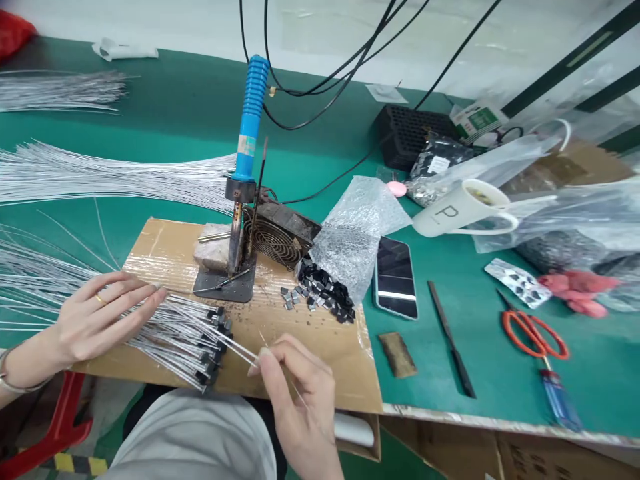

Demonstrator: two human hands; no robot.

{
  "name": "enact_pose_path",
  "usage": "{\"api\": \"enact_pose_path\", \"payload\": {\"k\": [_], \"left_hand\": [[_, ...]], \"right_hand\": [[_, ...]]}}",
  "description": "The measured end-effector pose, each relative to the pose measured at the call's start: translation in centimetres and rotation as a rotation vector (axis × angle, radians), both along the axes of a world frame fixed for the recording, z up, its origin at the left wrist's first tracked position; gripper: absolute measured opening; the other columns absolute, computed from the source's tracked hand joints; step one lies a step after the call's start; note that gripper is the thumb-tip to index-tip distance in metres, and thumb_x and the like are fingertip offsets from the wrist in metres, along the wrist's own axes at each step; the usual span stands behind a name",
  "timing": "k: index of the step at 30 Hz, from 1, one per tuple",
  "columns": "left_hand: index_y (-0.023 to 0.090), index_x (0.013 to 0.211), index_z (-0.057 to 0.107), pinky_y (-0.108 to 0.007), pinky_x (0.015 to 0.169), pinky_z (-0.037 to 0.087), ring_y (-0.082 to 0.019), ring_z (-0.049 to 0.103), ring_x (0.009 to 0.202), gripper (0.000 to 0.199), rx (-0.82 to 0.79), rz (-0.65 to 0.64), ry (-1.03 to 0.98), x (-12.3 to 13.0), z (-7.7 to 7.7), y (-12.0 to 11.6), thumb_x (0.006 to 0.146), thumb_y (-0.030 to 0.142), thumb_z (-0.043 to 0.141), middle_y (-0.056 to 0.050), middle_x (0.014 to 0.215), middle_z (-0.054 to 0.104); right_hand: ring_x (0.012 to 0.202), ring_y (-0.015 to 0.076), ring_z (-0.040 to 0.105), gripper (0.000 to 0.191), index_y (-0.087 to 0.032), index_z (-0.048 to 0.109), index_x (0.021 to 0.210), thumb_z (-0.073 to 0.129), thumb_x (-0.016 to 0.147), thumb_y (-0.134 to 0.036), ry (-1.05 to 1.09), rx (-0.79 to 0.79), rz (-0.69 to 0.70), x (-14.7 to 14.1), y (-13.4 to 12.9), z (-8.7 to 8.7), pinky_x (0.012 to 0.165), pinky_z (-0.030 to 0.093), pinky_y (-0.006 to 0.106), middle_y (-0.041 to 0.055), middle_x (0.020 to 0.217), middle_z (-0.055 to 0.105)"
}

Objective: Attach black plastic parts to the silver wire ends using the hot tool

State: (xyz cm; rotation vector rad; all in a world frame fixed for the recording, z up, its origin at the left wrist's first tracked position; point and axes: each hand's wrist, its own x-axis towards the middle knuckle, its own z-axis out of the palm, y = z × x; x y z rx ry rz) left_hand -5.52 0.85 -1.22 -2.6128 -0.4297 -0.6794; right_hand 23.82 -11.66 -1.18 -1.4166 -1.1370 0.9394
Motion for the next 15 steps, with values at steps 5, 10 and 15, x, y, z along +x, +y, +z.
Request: {"api": "enact_pose_path", "payload": {"k": [5,10,15], "left_hand": [[0.01,0.106,0.074,-0.043,0.084,0.059,-0.025,0.074,0.085,0.021,0.033,0.02,0.012,0.3,-0.1,0.3,0.099,0.001,0.056,-0.013,0.092,0.081],[0.003,0.103,0.073,-0.044,0.081,0.061,-0.027,0.074,0.082,0.012,0.002,-0.009,-0.012,0.7,-0.2,0.4,0.096,0.001,0.063,-0.016,0.088,0.081],[0.001,0.103,0.071,-0.046,0.081,0.063,-0.029,0.075,0.083,0.012,-0.02,-0.054,-0.033,0.8,-0.6,0.8,0.097,0.001,0.062,-0.018,0.087,0.081]], "right_hand": [[0.057,0.0133,0.049,0.035,-0.021,0.065,0.069,0.066,0.102,-0.035,-0.101,0.058,0.017,0.3,0.2,-0.7,0.053,0.035,0.028,-0.0017,0.064,0.053],[0.057,0.0125,0.048,0.032,-0.021,0.063,0.07,0.068,0.101,-0.03,-0.118,0.049,0.023,0.8,0.6,-1.5,0.053,0.036,0.027,-0.0027,0.065,0.053],[0.059,0.0138,0.047,0.033,-0.022,0.063,0.07,0.068,0.102,-0.032,-0.052,0.041,0.014,0.9,0.8,-1.3,0.055,0.035,0.028,-0.0017,0.066,0.054]]}}
